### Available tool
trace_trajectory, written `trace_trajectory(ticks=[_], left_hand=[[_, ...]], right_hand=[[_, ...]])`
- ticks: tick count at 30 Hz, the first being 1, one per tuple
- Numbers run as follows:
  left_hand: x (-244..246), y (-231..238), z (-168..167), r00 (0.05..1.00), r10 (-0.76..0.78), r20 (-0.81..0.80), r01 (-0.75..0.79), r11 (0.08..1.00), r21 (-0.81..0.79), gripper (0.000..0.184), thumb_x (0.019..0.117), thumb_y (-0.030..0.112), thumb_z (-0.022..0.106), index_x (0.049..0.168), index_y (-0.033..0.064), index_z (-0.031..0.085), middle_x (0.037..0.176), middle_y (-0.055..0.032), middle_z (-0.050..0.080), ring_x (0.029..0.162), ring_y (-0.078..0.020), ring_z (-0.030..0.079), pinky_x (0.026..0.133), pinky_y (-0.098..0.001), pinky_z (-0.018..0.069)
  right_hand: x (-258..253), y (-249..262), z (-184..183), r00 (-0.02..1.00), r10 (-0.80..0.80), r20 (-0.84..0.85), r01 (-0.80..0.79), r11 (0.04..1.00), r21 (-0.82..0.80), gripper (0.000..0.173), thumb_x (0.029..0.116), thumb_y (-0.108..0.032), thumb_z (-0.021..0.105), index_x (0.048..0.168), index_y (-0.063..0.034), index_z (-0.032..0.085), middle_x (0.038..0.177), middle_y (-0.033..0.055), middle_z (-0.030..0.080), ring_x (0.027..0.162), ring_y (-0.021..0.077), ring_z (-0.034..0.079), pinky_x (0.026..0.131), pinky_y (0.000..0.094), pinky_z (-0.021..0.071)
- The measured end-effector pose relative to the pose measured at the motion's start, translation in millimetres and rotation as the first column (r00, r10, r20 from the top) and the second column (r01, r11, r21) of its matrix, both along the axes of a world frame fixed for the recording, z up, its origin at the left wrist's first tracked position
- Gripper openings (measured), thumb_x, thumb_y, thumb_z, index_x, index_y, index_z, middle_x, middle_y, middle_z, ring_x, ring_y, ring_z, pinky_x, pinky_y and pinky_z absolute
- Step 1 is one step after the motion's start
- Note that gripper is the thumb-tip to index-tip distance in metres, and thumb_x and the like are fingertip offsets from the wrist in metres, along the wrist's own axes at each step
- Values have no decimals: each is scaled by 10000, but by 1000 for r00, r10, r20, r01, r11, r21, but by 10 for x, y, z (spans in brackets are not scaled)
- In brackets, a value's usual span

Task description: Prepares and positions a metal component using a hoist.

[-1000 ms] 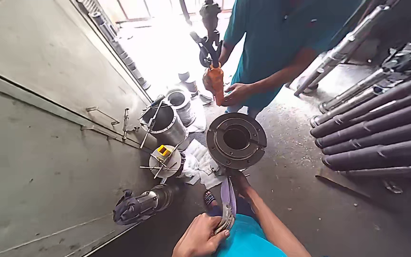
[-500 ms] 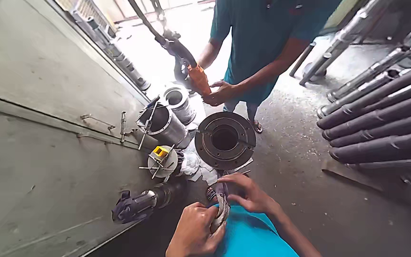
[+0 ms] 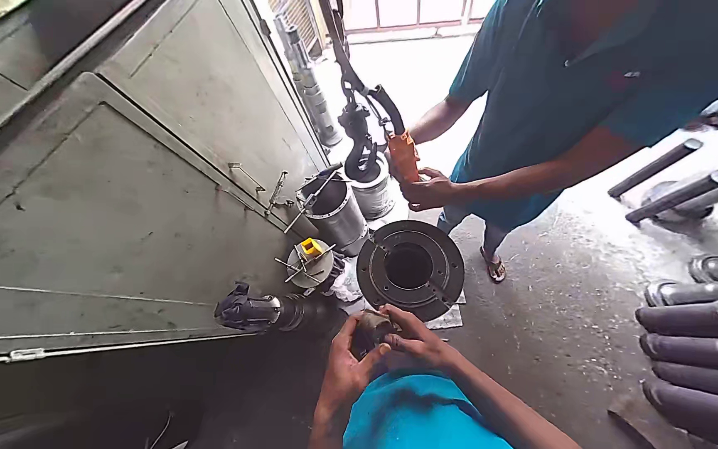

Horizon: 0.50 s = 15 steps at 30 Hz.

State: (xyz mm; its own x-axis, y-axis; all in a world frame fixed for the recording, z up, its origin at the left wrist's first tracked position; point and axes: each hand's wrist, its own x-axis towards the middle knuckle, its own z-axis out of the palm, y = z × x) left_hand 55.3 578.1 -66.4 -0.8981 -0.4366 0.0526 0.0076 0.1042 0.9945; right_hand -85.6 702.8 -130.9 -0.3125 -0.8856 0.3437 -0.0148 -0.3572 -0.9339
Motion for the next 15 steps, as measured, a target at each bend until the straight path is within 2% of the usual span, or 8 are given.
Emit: trace_trajectory(ticks=[3,7,9,11,13,15], left_hand=[[-149,-23,-96,997,70,-45,-73,994,-80,439,858,289,821,1126,-28,678,1058,-79,687,879,-112,687,758,-278,617],[-302,-4,-53,991,105,-88,-120,973,-198,284,846,166,793,1046,-23,722,1120,-119,694,900,-135,711,773,-286,635],[-369,11,-65,989,91,-117,-112,976,-184,267,855,141,790,1053,-24,721,1179,-143,683,932,-165,719,782,-300,645],[-404,-4,-84,989,60,-135,-79,987,-140,307,842,114,805,1087,-35,696,1194,-156,685,905,-190,718,758,-321,640],[-429,-62,-77,991,24,-130,-41,991,-124,370,823,113,829,1130,-32,681,1154,-140,711,854,-197,720,729,-339,639],[-444,-137,-40,994,10,-107,-26,988,-150,412,795,146,865,1132,-4,679,1068,-98,734,811,-180,722,699,-332,639]], right_hand=[[11,26,15,996,-47,72,49,999,-22,361,1044,-278,588,1214,39,566,1100,65,667,1030,54,640,940,277,549],[45,71,61,963,-262,67,262,965,5,349,1063,-256,530,1201,47,635,1163,76,659,1062,80,643,943,284,566],[2,94,103,927,-376,-4,376,926,9,367,1063,-264,524,1195,40,681,1244,121,655,1143,134,634,984,310,554],[4,117,172,889,-453,-70,456,889,38,315,1047,-228,545,1199,-2,701,1276,125,647,1163,156,637,976,321,567],[39,124,246,859,-506,-81,511,856,72,292,1024,-200,573,1232,-39,700,1271,114,637,1114,148,650,907,304,593],[67,103,310,851,-520,-70,524,849,69,346,1012,-185,582,1318,-42,659,1249,111,629,1023,136,661,829,287,602]])
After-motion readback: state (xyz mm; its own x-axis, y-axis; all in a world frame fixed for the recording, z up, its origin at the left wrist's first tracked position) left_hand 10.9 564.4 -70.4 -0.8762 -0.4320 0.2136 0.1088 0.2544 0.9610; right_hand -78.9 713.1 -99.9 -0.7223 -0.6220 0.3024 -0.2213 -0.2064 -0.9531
